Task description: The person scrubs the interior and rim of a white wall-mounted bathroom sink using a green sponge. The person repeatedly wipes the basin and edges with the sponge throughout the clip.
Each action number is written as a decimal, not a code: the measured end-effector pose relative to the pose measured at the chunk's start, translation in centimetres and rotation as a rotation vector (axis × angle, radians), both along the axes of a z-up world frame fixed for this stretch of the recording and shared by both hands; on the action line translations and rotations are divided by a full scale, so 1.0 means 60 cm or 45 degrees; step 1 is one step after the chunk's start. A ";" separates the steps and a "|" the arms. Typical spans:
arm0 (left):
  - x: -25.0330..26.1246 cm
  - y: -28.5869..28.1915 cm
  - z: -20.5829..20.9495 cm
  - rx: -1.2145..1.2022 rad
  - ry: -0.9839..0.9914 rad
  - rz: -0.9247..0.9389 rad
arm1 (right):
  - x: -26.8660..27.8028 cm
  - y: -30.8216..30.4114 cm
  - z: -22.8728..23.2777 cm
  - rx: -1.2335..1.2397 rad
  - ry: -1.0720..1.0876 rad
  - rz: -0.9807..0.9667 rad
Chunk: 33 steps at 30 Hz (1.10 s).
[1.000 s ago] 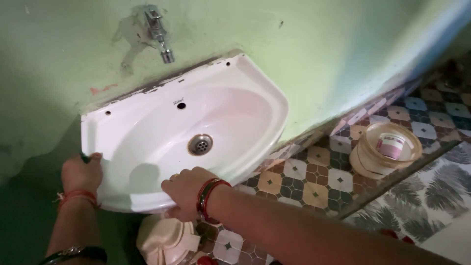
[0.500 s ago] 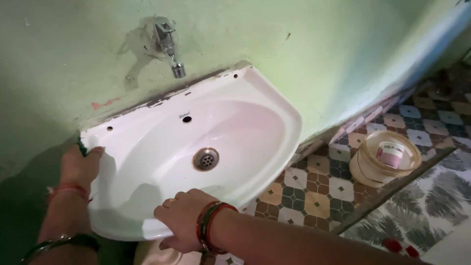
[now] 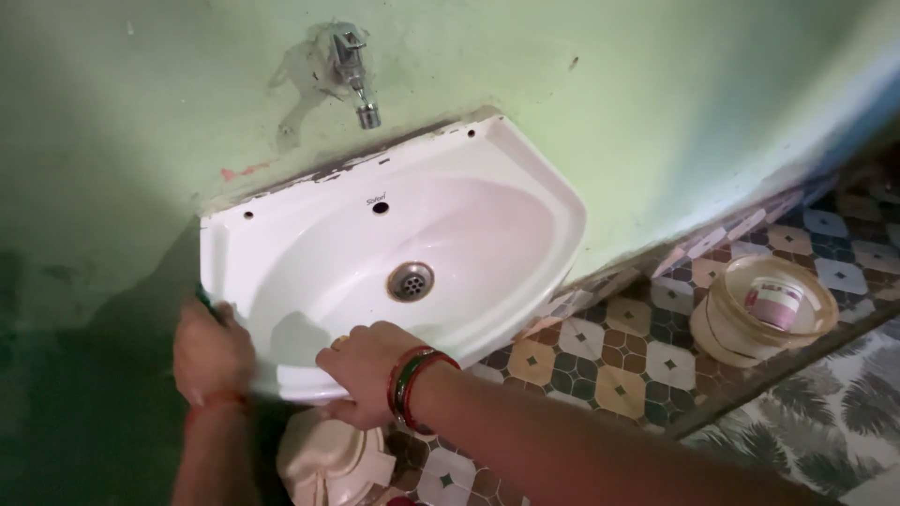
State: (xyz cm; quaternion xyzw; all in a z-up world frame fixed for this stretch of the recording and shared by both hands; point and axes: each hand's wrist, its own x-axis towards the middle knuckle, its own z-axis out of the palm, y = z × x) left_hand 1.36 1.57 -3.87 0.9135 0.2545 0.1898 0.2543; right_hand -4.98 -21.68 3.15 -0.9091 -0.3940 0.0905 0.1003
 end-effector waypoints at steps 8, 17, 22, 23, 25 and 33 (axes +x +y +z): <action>-0.145 -0.086 0.011 0.490 -0.473 -0.265 | -0.013 -0.021 -0.002 0.187 -0.069 -0.135; -0.200 -0.162 0.003 0.619 -0.422 -0.333 | -0.035 -0.069 -0.001 0.079 -0.174 -0.372; -0.195 -0.243 -0.019 0.615 -0.353 -0.375 | -0.031 -0.101 -0.016 0.029 -0.204 -0.473; -0.194 -0.265 -0.021 0.548 -0.372 -0.390 | -0.030 -0.106 -0.018 0.037 -0.221 -0.484; -0.201 -0.300 -0.022 0.421 -0.417 -0.436 | -0.027 -0.118 -0.019 0.024 -0.266 -0.457; -0.208 -0.199 -0.034 0.587 -0.202 -0.496 | -0.034 -0.151 -0.004 0.015 -0.172 -0.497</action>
